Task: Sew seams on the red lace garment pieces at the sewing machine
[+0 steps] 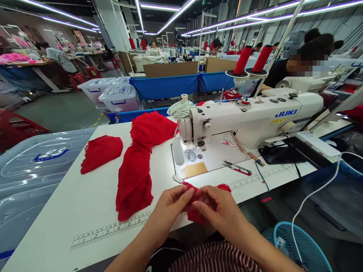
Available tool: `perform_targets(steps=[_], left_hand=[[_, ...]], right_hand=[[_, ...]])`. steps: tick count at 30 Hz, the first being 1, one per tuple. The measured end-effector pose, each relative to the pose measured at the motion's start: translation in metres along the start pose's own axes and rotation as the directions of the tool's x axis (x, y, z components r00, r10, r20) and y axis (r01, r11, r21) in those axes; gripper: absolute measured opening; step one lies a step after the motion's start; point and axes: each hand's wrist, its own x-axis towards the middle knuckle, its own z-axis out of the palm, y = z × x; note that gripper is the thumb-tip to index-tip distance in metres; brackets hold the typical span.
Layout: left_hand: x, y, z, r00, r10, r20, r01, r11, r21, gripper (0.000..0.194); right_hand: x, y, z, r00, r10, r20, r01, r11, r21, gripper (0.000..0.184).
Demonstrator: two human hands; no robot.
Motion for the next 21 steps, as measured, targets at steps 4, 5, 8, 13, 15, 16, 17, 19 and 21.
perform_targets(steps=[4, 5, 8, 13, 15, 16, 17, 19, 21], left_hand=[[-0.003, -0.001, 0.008, 0.997, 0.081, 0.001, -0.081, 0.991, 0.111, 0.031], [-0.003, -0.002, 0.009, 0.995, 0.104, 0.005, -0.104, 0.982, 0.157, 0.031], [-0.003, -0.005, 0.010, 0.990, 0.139, -0.006, -0.134, 0.966, 0.222, 0.031], [-0.001, -0.010, 0.008, 0.995, 0.064, -0.074, -0.060, 0.996, 0.059, 0.030], [-0.001, -0.011, 0.008, 0.990, 0.054, -0.130, -0.053, 0.999, 0.013, 0.029], [0.000, -0.012, 0.007, 0.985, 0.049, -0.163, -0.052, 0.999, -0.011, 0.029], [0.000, -0.012, 0.007, 0.981, 0.042, -0.192, -0.052, 0.998, -0.046, 0.029], [0.001, -0.014, 0.007, 0.978, 0.014, -0.207, -0.045, 0.988, -0.145, 0.029], [0.002, -0.017, 0.006, 0.985, -0.010, -0.174, -0.034, 0.968, -0.248, 0.027]], right_hand=[[0.007, 0.009, 0.013, 0.981, -0.002, -0.194, -0.027, 0.989, -0.144, 0.029], [0.009, 0.011, 0.014, 0.973, -0.020, -0.231, -0.026, 0.980, -0.195, 0.030], [0.012, 0.017, 0.015, 0.952, -0.093, -0.292, -0.002, 0.951, -0.309, 0.027], [0.013, 0.026, 0.015, 0.931, -0.222, -0.288, 0.119, 0.934, -0.336, 0.018], [0.013, 0.026, 0.015, 0.915, -0.216, -0.340, 0.109, 0.946, -0.306, 0.017], [0.013, 0.025, 0.014, 0.916, -0.174, -0.362, 0.088, 0.966, -0.242, 0.017], [0.013, 0.024, 0.014, 0.926, -0.097, -0.364, 0.054, 0.990, -0.127, 0.018], [0.014, 0.021, 0.013, 0.954, 0.117, -0.277, -0.053, 0.972, 0.229, 0.022], [0.015, 0.018, 0.010, 0.955, 0.283, -0.086, -0.184, 0.795, 0.578, 0.030]])
